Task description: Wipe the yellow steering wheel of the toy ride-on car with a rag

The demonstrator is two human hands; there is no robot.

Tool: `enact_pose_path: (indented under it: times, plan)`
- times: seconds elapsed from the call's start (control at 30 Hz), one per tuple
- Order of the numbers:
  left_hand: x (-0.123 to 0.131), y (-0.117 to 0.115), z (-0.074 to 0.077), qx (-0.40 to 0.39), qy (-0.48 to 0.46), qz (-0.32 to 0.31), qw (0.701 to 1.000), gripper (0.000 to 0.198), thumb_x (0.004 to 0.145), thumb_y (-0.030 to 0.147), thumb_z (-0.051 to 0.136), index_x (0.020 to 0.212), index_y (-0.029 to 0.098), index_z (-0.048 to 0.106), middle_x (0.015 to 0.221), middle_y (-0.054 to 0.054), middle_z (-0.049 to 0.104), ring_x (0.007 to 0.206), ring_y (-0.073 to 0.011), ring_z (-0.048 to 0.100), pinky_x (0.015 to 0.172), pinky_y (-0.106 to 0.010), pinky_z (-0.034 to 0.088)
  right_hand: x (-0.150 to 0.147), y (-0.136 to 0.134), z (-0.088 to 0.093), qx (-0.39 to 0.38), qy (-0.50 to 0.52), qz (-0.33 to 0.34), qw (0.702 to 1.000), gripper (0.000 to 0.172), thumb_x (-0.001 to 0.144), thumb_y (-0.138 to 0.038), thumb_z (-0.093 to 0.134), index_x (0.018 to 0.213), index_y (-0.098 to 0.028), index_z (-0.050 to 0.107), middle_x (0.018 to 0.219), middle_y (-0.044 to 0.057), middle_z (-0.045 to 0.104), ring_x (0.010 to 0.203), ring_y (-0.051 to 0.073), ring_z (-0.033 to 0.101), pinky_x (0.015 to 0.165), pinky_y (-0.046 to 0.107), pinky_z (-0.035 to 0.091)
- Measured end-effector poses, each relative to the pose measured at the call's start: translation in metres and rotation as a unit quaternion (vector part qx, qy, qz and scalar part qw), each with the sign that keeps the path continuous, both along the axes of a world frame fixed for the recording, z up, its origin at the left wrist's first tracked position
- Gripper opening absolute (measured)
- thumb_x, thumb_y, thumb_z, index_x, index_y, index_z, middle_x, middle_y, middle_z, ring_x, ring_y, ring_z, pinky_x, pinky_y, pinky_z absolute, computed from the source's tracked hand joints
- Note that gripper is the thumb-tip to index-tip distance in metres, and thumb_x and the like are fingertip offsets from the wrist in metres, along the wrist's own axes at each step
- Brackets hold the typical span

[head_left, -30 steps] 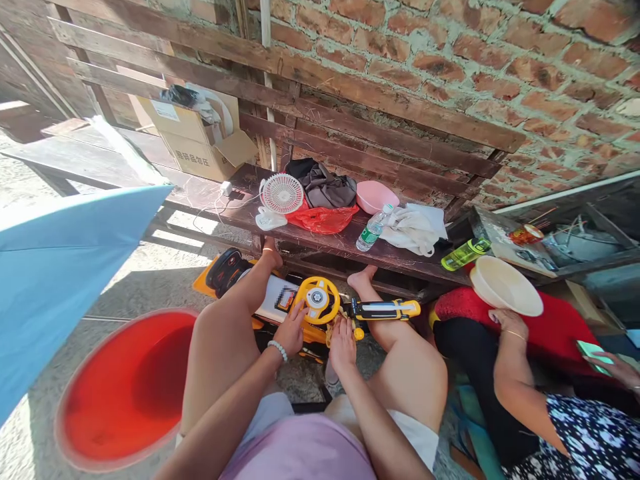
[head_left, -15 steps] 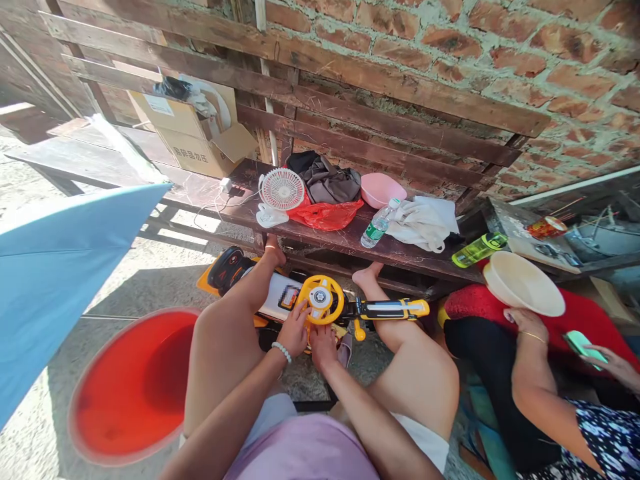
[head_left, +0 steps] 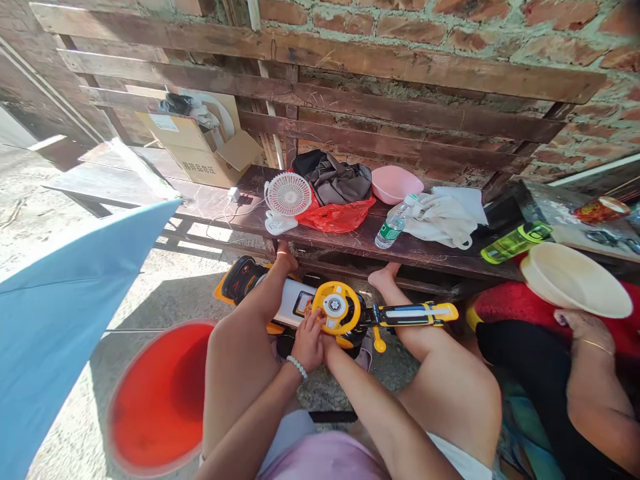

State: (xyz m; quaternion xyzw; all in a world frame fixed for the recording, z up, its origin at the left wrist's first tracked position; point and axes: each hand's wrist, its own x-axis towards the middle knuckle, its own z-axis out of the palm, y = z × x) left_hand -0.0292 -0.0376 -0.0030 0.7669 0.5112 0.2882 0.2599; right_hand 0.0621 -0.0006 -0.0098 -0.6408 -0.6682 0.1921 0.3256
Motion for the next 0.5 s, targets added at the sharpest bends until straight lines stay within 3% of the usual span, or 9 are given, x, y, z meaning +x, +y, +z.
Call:
enact_pose_path:
  times: [0.13, 0.23, 0.33, 0.43, 0.5]
  plan:
    - [0.0, 0.002, 0.0, -0.005, 0.016, -0.007, 1.0, 0.061, 0.082, 0.006, 0.049, 0.139, 0.021, 0.062, 0.162, -0.014, 0.049, 0.154, -0.0346, 0.04, 0.122, -0.065, 0.041, 0.017, -0.021, -0.006, -0.052, -0.047, 0.048, 0.996, 0.042, 0.101, -0.02, 0.05, 0.139, -0.023, 0.069, 0.151, 0.014, 0.064, 0.141, 0.031, 0.057, 0.117, 0.05, 0.046]
    - [-0.001, 0.004, 0.001, -0.008, 0.018, -0.012, 1.0, 0.058, 0.083, 0.006, 0.049, 0.138, 0.021, 0.062, 0.161, -0.015, 0.05, 0.152, -0.0344, 0.043, 0.122, -0.065, 0.042, 0.051, -0.053, -0.01, -0.09, -0.089, 0.099, 0.987, 0.05, 0.093, -0.008, 0.052, 0.136, -0.023, 0.07, 0.143, 0.01, 0.07, 0.138, 0.029, 0.06, 0.119, 0.049, 0.046]
    - [-0.001, 0.005, 0.0, -0.018, 0.01, -0.022, 1.0, 0.062, 0.08, 0.006, 0.051, 0.14, 0.019, 0.059, 0.163, -0.017, 0.046, 0.15, -0.0345, 0.045, 0.122, -0.063, 0.043, 0.09, -0.082, -0.013, -0.143, -0.169, 0.126, 0.967, 0.056, 0.091, -0.004, 0.052, 0.14, -0.026, 0.068, 0.153, 0.009, 0.063, 0.145, 0.029, 0.053, 0.119, 0.054, 0.045]
    - [-0.001, 0.005, -0.001, -0.026, -0.002, -0.027, 0.999, 0.063, 0.08, 0.005, 0.05, 0.142, 0.017, 0.057, 0.165, -0.019, 0.043, 0.151, -0.0346, 0.044, 0.122, -0.062, 0.043, 0.11, -0.097, -0.013, -0.178, -0.213, 0.107, 0.955, 0.059, 0.091, -0.004, 0.048, 0.142, -0.028, 0.066, 0.163, 0.008, 0.053, 0.151, 0.026, 0.046, 0.117, 0.052, 0.046]
    - [-0.001, 0.005, -0.002, -0.029, -0.009, -0.03, 0.999, 0.064, 0.08, 0.005, 0.05, 0.143, 0.018, 0.056, 0.165, -0.018, 0.042, 0.152, -0.0343, 0.044, 0.123, -0.062, 0.043, 0.111, -0.1, -0.013, -0.172, -0.188, 0.062, 0.965, 0.061, 0.089, -0.003, 0.049, 0.141, -0.026, 0.067, 0.161, 0.008, 0.055, 0.147, 0.025, 0.05, 0.116, 0.046, 0.048]
